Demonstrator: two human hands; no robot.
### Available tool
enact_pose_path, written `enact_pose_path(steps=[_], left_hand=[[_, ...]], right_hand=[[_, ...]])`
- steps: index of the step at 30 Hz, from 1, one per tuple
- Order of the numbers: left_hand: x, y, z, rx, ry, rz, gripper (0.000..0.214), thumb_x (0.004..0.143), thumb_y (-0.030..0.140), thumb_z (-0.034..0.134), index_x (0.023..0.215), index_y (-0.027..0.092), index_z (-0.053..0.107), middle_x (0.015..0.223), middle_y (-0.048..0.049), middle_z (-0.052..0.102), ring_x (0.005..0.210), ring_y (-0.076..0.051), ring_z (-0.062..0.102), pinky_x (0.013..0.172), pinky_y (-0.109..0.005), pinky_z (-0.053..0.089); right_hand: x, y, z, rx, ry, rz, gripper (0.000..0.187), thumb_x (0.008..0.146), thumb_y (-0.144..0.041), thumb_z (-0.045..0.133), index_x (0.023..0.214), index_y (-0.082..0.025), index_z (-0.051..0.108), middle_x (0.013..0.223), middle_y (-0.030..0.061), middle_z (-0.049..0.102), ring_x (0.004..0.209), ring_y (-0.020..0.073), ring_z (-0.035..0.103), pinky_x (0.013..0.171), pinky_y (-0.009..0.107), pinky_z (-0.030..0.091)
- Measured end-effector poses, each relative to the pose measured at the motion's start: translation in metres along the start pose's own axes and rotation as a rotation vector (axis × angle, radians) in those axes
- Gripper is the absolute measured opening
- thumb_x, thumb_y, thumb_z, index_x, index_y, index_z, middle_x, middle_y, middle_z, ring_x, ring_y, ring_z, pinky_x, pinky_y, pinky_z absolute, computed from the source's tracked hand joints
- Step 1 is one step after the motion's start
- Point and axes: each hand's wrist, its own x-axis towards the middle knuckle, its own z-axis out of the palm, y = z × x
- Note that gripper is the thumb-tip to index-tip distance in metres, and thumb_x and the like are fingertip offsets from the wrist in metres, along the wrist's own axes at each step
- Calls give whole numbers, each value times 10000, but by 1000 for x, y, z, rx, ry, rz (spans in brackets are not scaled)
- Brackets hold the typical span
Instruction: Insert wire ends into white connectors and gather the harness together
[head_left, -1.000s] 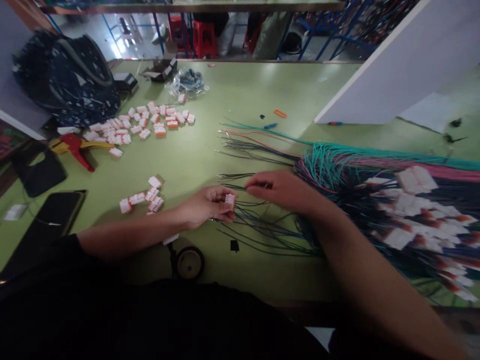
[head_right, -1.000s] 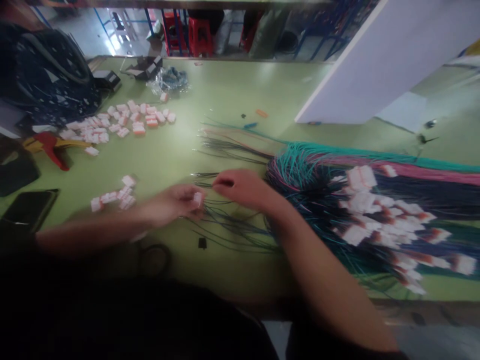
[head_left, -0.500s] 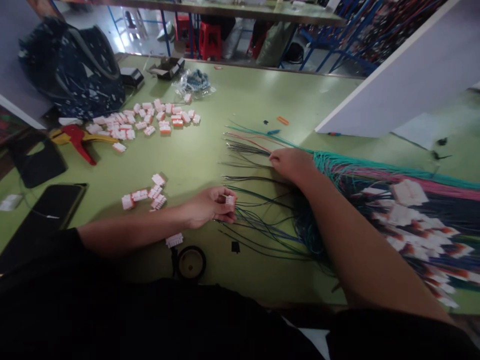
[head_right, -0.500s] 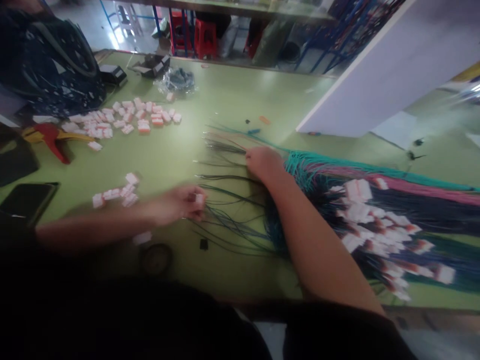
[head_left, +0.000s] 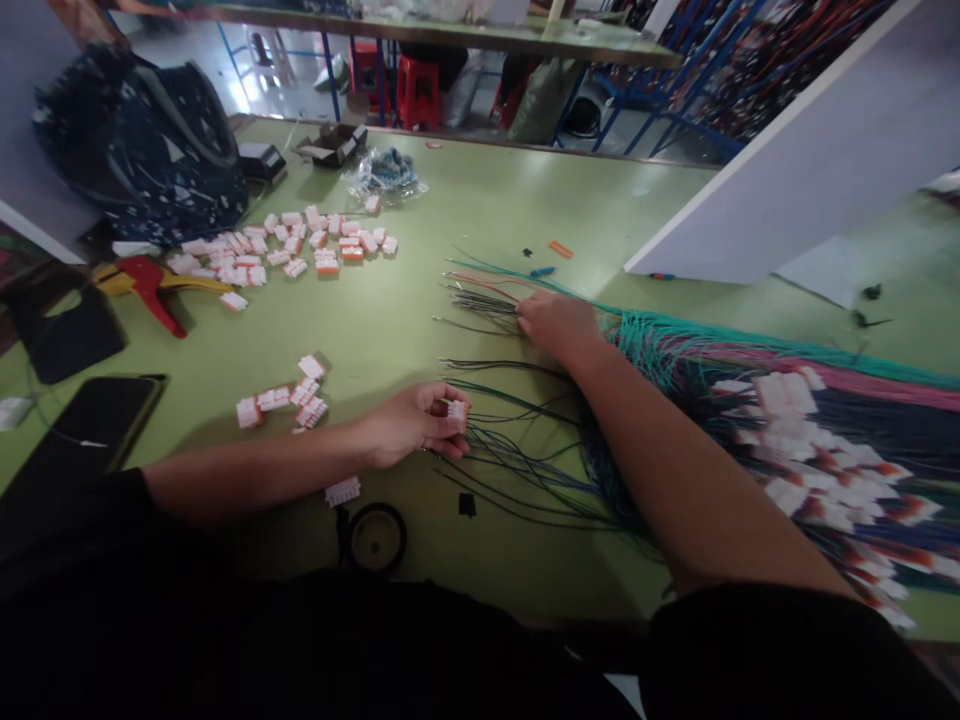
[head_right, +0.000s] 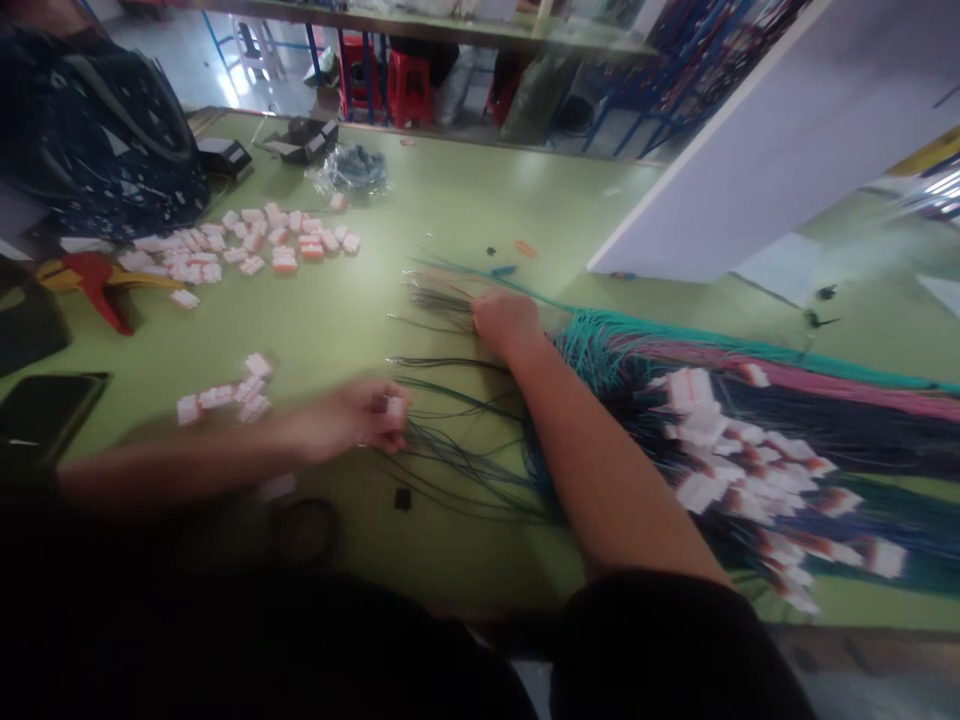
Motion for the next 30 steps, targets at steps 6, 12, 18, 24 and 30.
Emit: enact_pose_path(steps=[6, 12, 18, 24, 30], left_hand=[[2, -2, -1, -16, -9, 9, 166, 730, 97, 609, 845, 141, 496, 641, 43, 532, 561, -90, 595, 594, -251, 495], [2, -3, -2, -8, -3, -3, 198, 730, 110, 618, 877, 142, 491, 664, 39, 540, 579, -88, 598, 611, -250, 498], [1, -1, 0, 20, -4, -7, 167, 752, 102, 592, 874, 142, 485, 657, 40, 530, 584, -89, 588, 635, -267, 495], [2, -2, -1, 17, -4, -4, 186, 749, 109, 602, 889, 147, 486, 674, 39, 531, 597, -94, 589, 654, -285, 493], [0, 1, 1, 34, 2, -4, 140, 764, 77, 568, 853, 138, 479, 649, 40, 527, 579, -92, 585, 624, -268, 487]], right_hand=[[9, -5, 3, 45, 24, 19, 359, 841, -180, 345, 1046, -90, 626, 1041, 189, 644, 954, 251, 585, 722, 304, 409], [10, -4, 4, 35, 16, 32, 339, 817, -178, 370, 1008, -94, 637, 1047, 170, 642, 948, 267, 589, 709, 321, 421], [13, -4, 4, 102, 25, -4, 324, 817, -182, 387, 1039, -146, 619, 1105, 128, 626, 1005, 250, 566, 743, 312, 424], [16, -6, 8, 85, 50, -16, 308, 832, -177, 365, 977, -124, 631, 1060, 142, 637, 993, 244, 565, 754, 302, 414], [13, -8, 8, 95, 124, 70, 311, 810, -132, 364, 1014, -99, 596, 1008, 173, 651, 918, 257, 592, 695, 308, 400]])
